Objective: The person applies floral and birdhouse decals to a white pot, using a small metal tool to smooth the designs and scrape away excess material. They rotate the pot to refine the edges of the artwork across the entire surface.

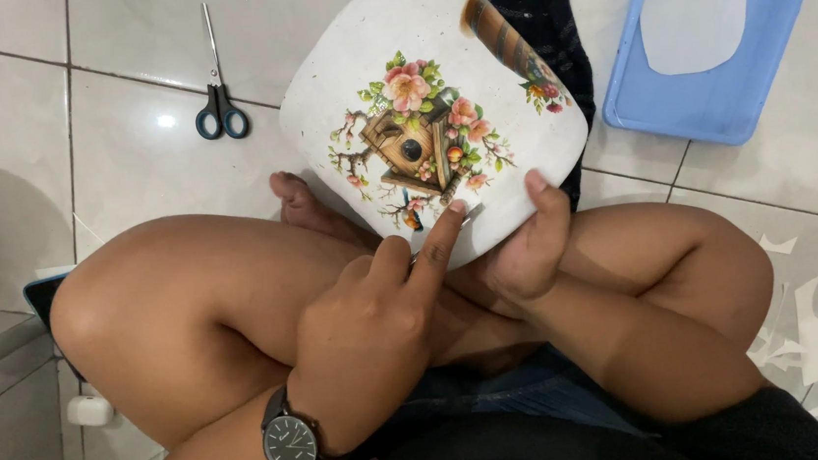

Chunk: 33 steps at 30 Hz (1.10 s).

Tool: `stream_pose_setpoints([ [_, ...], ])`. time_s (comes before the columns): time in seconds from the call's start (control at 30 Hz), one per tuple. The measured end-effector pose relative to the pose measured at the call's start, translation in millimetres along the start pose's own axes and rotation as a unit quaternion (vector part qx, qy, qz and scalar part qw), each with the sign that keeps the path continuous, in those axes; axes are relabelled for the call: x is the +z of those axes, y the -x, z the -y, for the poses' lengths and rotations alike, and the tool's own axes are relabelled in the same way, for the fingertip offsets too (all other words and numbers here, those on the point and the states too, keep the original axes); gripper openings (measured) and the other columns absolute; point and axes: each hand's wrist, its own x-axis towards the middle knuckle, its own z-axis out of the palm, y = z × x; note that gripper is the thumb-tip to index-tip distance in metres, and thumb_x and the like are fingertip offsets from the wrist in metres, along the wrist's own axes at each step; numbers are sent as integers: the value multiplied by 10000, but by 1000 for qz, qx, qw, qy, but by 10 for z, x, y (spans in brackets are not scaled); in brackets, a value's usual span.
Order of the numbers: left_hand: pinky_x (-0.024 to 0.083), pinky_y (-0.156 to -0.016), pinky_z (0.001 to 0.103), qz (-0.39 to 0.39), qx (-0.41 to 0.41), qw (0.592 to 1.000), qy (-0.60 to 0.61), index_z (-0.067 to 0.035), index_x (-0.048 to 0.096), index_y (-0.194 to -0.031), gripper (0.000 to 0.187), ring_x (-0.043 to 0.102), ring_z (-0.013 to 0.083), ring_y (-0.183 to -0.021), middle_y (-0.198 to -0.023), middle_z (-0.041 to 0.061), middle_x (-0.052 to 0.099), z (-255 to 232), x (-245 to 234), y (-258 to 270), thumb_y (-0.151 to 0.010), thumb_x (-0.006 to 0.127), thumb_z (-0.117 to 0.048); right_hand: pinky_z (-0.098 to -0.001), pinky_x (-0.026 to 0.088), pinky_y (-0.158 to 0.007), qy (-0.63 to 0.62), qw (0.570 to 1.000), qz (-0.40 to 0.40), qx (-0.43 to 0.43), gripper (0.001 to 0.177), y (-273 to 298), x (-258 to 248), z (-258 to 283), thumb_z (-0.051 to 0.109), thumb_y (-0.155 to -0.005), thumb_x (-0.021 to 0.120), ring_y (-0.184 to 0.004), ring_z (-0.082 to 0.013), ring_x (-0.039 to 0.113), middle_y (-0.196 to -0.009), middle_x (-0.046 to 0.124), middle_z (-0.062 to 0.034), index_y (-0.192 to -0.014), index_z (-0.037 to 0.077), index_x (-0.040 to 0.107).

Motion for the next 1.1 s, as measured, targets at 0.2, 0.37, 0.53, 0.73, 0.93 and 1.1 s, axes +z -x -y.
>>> stream_pose_setpoints([
  [0.2, 397, -459, 354, -10, 0, 1000, -14, -292, 548, -1612, 690, 538, 166, -632, -863, -53, 521, -17, 37, 11, -940, 633, -162, -487, 442, -1230, 73, 997, -35, 10, 805, -129, 90, 163, 394, -904, 592, -1429, -357, 547, -1579, 555, -215, -1588, -9, 457],
  [0.37, 401, -425, 387, -30, -23, 999, -5, -305, 566, -1604, 720, 572, 169, -627, -844, -57, 516, 38, 44, 1, -906, 646, -148, -470, 466, -1208, 72, 994, -78, 34, 756, -124, 206, 290, 412, -907, 560, -1380, -334, 592, -1530, 615, -187, -1556, 25, 519],
  [0.53, 387, -448, 486, -52, -33, 997, 44, -240, 595, -1574, 686, 515, 294, -524, -852, 11, 535, 159, 91, -50, -901, 649, -116, -492, 471, -1196, 63, 993, -96, 24, 788, -95, 204, 419, 443, -872, 577, -1382, -340, 587, -1546, 615, -185, -1572, 86, 518],
  [0.73, 390, -483, 473, -105, -35, 988, 111, -184, 604, -1559, 570, 480, 293, -577, -813, 39, 546, 217, 109, -95, -1009, 623, -36, -441, 519, -1131, -16, 997, -68, 32, 804, 126, -33, 336, 492, -881, 648, -1386, -290, 600, -1530, 634, -109, -1585, 120, 535],
  [0.93, 443, -457, 566, 53, -91, 979, 173, -238, 367, -1685, 721, 584, 402, -583, -994, 69, 610, 177, 206, -142, -1000, 536, -91, -475, 480, -1145, -32, 989, -3, 142, 831, 317, -223, -26, 665, -903, 575, -1323, -357, 615, -1488, 638, -136, -1563, 162, 530],
  [1.1, 467, -536, 539, 52, -63, 986, 145, -217, 403, -1669, 736, 623, 328, -687, -988, 42, 667, 154, 71, -248, -968, 618, -147, -439, 502, -1108, -29, 983, 60, 172, 864, 327, -375, -138, 759, -928, 512, -1360, -314, 603, -1455, 678, -104, -1448, 82, 647],
])
